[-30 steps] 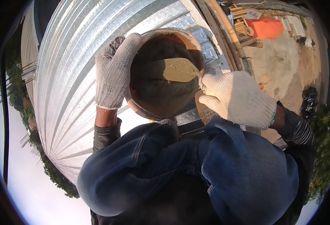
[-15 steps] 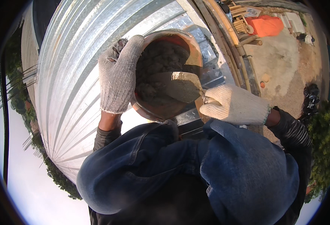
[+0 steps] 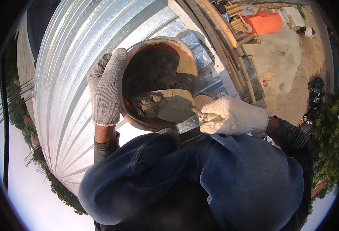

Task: The person scoops cement from a red bucket with a trowel and applies it to the seams of a corrugated metal roof. The person repeatedly scoops and spreads the cement along the roof ridges.

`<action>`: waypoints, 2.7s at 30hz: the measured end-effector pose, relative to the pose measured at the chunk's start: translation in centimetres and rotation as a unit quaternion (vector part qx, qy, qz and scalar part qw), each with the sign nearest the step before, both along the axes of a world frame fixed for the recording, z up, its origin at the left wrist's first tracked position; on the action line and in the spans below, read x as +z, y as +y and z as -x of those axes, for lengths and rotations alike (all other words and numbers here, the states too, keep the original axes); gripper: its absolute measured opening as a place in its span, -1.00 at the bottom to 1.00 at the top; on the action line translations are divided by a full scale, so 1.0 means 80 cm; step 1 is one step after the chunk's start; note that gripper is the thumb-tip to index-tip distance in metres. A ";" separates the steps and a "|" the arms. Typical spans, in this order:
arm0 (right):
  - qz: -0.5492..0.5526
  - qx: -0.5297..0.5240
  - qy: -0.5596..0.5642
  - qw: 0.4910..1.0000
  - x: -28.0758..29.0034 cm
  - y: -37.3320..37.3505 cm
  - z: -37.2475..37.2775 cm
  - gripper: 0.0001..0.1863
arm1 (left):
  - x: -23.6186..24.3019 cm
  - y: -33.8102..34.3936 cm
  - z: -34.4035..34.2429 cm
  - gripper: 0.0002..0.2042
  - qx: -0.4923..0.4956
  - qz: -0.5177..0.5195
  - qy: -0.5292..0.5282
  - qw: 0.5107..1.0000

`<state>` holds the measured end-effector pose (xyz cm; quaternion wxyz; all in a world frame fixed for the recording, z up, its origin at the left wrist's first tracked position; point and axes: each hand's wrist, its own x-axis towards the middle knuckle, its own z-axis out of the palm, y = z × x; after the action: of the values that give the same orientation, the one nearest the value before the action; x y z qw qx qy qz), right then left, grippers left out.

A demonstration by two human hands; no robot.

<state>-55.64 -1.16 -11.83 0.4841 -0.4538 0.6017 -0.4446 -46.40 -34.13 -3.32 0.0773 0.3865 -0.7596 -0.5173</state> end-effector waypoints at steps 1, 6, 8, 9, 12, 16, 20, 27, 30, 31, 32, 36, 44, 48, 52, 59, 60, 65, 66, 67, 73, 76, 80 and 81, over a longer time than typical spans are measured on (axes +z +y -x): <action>-0.004 -0.013 -0.021 1.000 -0.003 0.010 0.001 -0.52 | 0.001 -0.008 -0.003 -0.73 0.001 -0.017 -0.002 1.000; -0.212 -0.054 0.010 0.976 0.051 0.046 0.037 -0.52 | -0.029 -0.047 -0.019 -0.74 0.022 -0.089 0.018 0.996; -0.255 -0.110 0.013 0.961 0.060 0.052 0.044 -0.55 | -0.034 -0.062 -0.028 -0.75 0.016 -0.092 0.027 0.995; -0.245 -0.160 0.010 0.956 0.060 0.059 0.046 -0.56 | -0.033 -0.068 -0.031 -0.71 0.046 -0.101 0.047 0.993; -0.262 -0.241 0.091 0.930 0.042 0.075 0.053 -0.58 | -0.031 -0.072 -0.035 -0.74 0.036 -0.138 0.074 0.987; -0.229 -0.272 0.246 0.902 -0.022 0.064 0.051 -0.60 | -0.023 -0.075 -0.037 -0.76 0.058 -0.134 0.083 0.986; -0.197 -0.318 0.303 0.876 -0.092 0.031 0.007 -0.62 | -0.027 -0.066 -0.027 -0.74 0.043 -0.138 0.069 0.987; -0.370 -0.158 0.524 0.750 -0.092 -0.039 -0.040 -0.49 | -0.024 -0.075 -0.037 -0.73 0.049 -0.148 0.072 0.985; -0.375 -0.179 0.480 0.773 -0.109 -0.020 -0.048 -0.55 | -0.036 -0.088 -0.036 -0.74 0.015 -0.171 0.072 0.982; -0.373 -0.184 0.455 0.787 -0.101 -0.017 -0.043 -0.59 | -0.034 -0.086 -0.032 -0.74 0.006 -0.174 0.070 0.982; -0.371 -0.189 0.431 0.801 -0.094 -0.013 -0.039 -0.62 | -0.031 -0.084 -0.028 -0.74 -0.003 -0.176 0.068 0.982; -0.346 -0.201 0.324 0.857 -0.077 0.019 -0.043 -0.66 | -0.025 -0.057 -0.015 -0.72 0.047 -0.169 0.068 0.982; -0.294 -0.253 0.241 0.890 -0.029 0.086 -0.036 -0.70 | -0.020 -0.069 -0.023 -0.72 0.015 -0.169 0.063 0.983; -0.254 -0.237 0.287 0.893 -0.043 0.065 -0.021 -0.66 | -0.012 -0.068 -0.027 -0.72 0.029 -0.143 0.063 0.987; -0.157 -0.262 0.378 0.874 -0.117 0.040 0.011 -0.59 | -0.032 -0.060 -0.015 -0.72 0.047 -0.164 0.056 0.984; -0.275 -0.145 0.364 0.878 -0.071 0.036 0.008 -0.52 | -0.017 -0.057 -0.017 -0.74 0.036 -0.144 0.047 0.988; -0.304 -0.137 0.327 0.884 -0.064 0.044 0.008 -0.54 | -0.022 -0.060 -0.018 -0.74 0.036 -0.140 0.049 0.988; -0.289 -0.124 0.345 0.884 -0.044 0.079 -0.014 -0.69 | -0.021 -0.059 -0.011 -0.74 0.044 -0.140 0.052 0.988; -0.298 -0.121 0.347 0.881 -0.044 0.085 -0.020 -0.69 | -0.021 -0.059 -0.010 -0.74 0.030 -0.141 0.053 0.988; -0.307 -0.118 0.349 0.877 -0.042 0.089 -0.025 -0.69 | -0.020 -0.060 -0.010 -0.74 0.016 -0.143 0.054 0.988; -0.324 -0.096 0.360 0.870 -0.025 0.106 -0.046 -0.71 | -0.015 -0.059 -0.012 -0.74 -0.034 -0.152 0.060 0.986; -0.364 -0.126 0.279 0.880 -0.016 0.120 -0.054 -0.74 | -0.016 -0.055 -0.012 -0.74 -0.025 -0.157 0.052 0.986; -0.375 -0.187 0.206 0.884 0.002 0.124 -0.047 -0.78 | -0.010 -0.049 -0.014 -0.74 0.003 -0.135 0.045 0.990; -0.357 -0.222 0.217 0.881 -0.004 0.123 -0.047 -0.80 | -0.009 -0.051 -0.016 -0.74 -0.011 -0.143 0.050 0.988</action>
<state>-51.86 8.65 -12.18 0.3591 -0.1899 0.8947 -0.1856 -45.14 -38.18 -4.06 0.0535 0.3590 -0.6773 -0.6399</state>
